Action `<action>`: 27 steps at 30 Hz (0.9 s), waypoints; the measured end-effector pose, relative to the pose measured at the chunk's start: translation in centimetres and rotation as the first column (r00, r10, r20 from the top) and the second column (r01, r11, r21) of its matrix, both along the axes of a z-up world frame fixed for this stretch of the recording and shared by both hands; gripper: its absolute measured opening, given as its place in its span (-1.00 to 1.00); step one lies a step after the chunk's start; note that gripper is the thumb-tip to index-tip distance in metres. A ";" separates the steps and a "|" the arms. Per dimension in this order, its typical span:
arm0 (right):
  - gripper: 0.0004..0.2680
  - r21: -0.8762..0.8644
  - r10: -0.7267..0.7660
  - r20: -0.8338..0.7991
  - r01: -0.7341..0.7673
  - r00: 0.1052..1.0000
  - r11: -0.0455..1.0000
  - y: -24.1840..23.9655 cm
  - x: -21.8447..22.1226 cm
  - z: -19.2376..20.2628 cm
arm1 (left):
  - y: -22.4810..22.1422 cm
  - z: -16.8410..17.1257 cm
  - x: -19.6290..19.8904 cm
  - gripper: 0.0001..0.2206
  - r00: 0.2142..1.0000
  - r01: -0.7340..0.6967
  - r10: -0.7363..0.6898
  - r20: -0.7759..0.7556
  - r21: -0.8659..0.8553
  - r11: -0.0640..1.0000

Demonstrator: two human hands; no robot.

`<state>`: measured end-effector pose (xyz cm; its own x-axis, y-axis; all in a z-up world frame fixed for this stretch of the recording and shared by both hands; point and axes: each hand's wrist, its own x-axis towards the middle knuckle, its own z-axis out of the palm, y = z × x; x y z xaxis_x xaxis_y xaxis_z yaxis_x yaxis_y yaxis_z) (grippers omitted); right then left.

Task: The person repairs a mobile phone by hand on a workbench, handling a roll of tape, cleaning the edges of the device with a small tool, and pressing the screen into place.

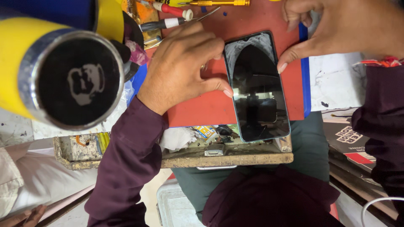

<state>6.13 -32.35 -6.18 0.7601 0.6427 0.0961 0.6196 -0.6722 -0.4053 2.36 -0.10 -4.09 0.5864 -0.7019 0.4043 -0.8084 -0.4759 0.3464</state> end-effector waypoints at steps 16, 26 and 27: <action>-0.60 0.121 0.133 0.024 -0.135 0.991 0.983 0.3 -0.8 1.5 | -0.1 0.7 -1.0 -0.44 0.997 -0.067 0.068 -0.039 0.021 0.998; -0.63 -0.030 -0.049 -0.131 0.046 0.990 0.999 0.6 -1.6 2.1 | -0.3 0.8 -1.2 -0.45 0.992 -0.069 0.069 -0.103 0.009 0.998; -0.63 0.050 0.028 -0.087 -0.024 0.996 0.998 0.8 -1.5 2.1 | -0.4 0.8 -1.4 -0.46 0.991 -0.094 0.095 -0.094 0.019 0.995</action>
<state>4.59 -31.54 -4.05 0.7503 0.6583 0.0614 0.5970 -0.6347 -0.4907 0.98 -0.46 -3.34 0.6857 -0.6469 0.3336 -0.7233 -0.5544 0.4117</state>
